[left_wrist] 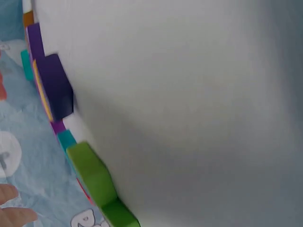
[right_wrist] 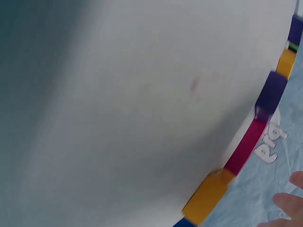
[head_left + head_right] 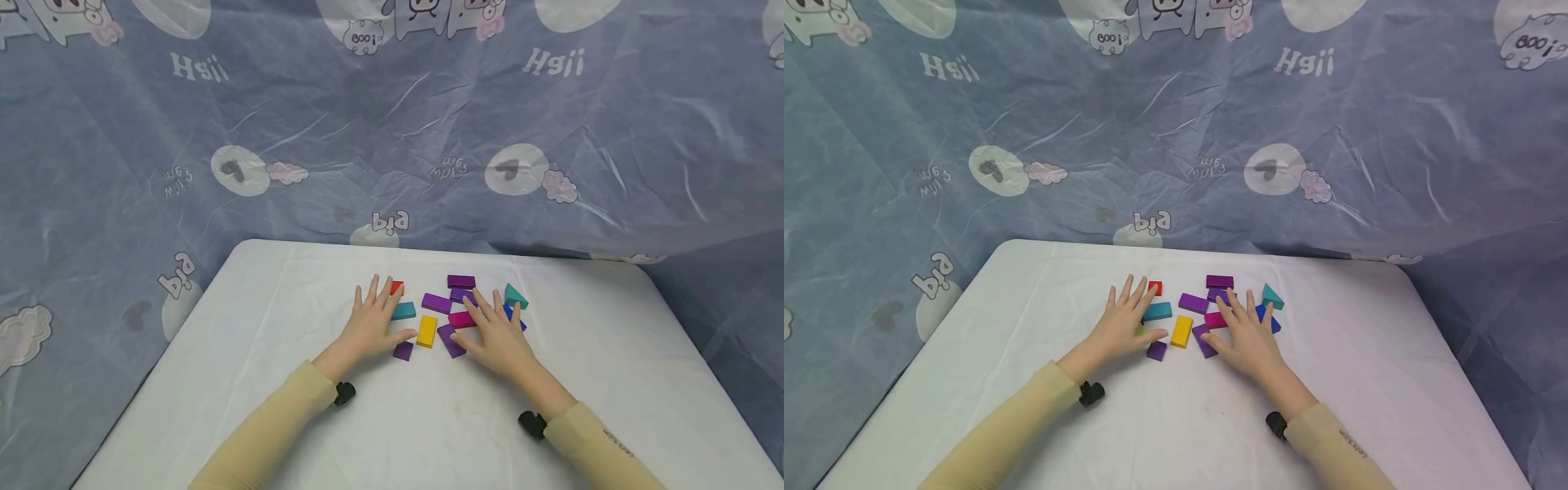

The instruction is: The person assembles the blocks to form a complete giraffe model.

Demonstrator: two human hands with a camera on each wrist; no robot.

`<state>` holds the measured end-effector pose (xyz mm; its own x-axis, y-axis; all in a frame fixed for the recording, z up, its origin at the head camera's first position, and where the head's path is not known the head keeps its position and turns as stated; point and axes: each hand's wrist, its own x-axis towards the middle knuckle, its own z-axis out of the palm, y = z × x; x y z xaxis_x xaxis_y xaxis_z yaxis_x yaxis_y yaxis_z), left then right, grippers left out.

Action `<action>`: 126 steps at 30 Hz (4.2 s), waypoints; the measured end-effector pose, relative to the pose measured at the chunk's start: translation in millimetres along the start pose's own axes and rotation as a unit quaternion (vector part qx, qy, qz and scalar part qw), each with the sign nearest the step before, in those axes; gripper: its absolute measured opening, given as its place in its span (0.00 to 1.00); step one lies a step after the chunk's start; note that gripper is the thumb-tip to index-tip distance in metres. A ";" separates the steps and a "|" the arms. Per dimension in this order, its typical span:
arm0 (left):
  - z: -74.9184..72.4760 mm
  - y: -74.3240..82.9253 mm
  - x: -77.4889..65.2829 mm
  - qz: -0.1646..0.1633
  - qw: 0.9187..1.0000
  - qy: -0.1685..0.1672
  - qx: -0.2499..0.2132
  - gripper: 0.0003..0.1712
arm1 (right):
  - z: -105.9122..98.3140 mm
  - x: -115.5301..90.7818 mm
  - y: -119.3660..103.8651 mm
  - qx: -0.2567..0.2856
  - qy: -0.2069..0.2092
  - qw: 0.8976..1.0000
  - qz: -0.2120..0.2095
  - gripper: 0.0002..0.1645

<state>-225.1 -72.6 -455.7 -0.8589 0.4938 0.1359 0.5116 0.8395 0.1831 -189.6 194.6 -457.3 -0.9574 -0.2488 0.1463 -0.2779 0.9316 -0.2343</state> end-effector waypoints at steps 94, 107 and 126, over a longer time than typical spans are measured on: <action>13.4 44.7 -24.2 0.083 0.990 -0.081 -0.077 0.16 | -2.0 -30.6 -11.8 0.080 -0.113 0.990 -0.023 0.18; 16.3 39.2 -26.1 0.077 0.988 -0.082 -0.102 0.17 | 1.4 -35.0 -15.4 0.085 -0.103 0.991 -0.022 0.19; 15.3 34.1 -27.9 0.086 0.982 -0.096 -0.139 0.18 | -1.8 -37.0 -9.0 0.128 -0.111 0.985 -0.041 0.18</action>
<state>-184.1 -54.2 -468.1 -0.7346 0.6785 0.0067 0.6127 0.6590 0.4363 -151.5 195.9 -458.9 -0.9164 -0.3990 -0.0324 -0.3385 0.8155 -0.4694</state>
